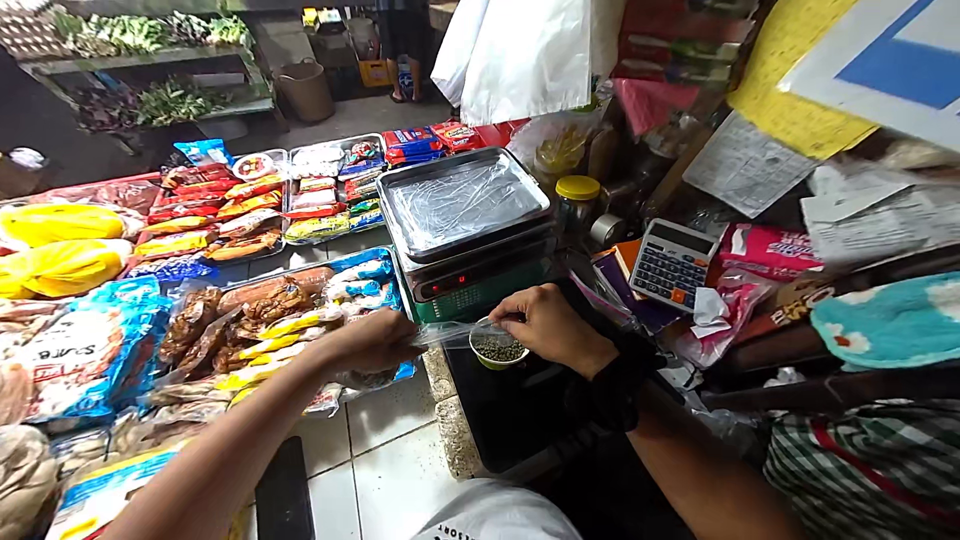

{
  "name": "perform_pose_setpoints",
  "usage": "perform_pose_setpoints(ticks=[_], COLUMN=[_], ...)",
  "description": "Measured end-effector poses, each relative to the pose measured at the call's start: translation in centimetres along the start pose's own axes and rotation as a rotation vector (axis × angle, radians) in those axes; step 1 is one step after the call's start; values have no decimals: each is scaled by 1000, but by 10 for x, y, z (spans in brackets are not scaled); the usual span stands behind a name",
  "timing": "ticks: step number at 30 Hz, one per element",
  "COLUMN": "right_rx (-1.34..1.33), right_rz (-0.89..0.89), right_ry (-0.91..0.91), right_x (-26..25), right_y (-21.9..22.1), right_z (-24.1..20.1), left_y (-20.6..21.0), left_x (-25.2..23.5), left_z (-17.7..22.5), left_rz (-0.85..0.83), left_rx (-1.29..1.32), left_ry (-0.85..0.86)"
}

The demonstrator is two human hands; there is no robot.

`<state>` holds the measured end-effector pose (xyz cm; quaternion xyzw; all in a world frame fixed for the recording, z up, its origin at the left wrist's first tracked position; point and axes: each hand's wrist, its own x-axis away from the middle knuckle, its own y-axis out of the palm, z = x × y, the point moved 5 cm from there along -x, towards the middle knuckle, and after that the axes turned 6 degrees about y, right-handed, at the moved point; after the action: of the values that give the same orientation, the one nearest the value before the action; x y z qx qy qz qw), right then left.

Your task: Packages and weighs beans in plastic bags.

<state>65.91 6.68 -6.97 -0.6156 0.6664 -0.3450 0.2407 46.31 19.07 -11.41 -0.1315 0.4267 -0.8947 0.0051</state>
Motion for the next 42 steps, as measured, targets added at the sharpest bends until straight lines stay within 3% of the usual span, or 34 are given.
perform_pose_setpoints(ticks=[5,9,12,16,20,24,26,31,35,39,42], right_rx=[-8,-110,-68,95,32,-47,-98,45,333,430,449], right_rz=[-80,0,-9,-178,-223,-37,119,489,463,256,2], right_ry=[-58,-303,-461,-346,-258,-284,-276,-205,-196,-264,-319], right_x=[-15,-26,-35,-55,-72,-105,-123,-161,-194,-204,-198], right_y=[-7,-17,-26,-23,-20,-64,-100,-158,-117,-48,-2], right_z=[-25,-67,-91,-95,-111,-131,-138,-150,-133,-110,-108], left_y=[45,68,73,68,54,22,9,12,36,60,76], left_x=[8,7,3,-6,-12,-6,4,31,38,48,53], left_z=[-30,-41,-40,-36,-38,-40,-50,-76,-84,-88,-93], left_rz=[277,654,837,911,957,958,1050,1181,1112,1072,1064], left_rx=[150,293,434,499,521,567,535,511,535,548,572], left_ry=[93,239,331,389,395,334,265,188,183,169,112])
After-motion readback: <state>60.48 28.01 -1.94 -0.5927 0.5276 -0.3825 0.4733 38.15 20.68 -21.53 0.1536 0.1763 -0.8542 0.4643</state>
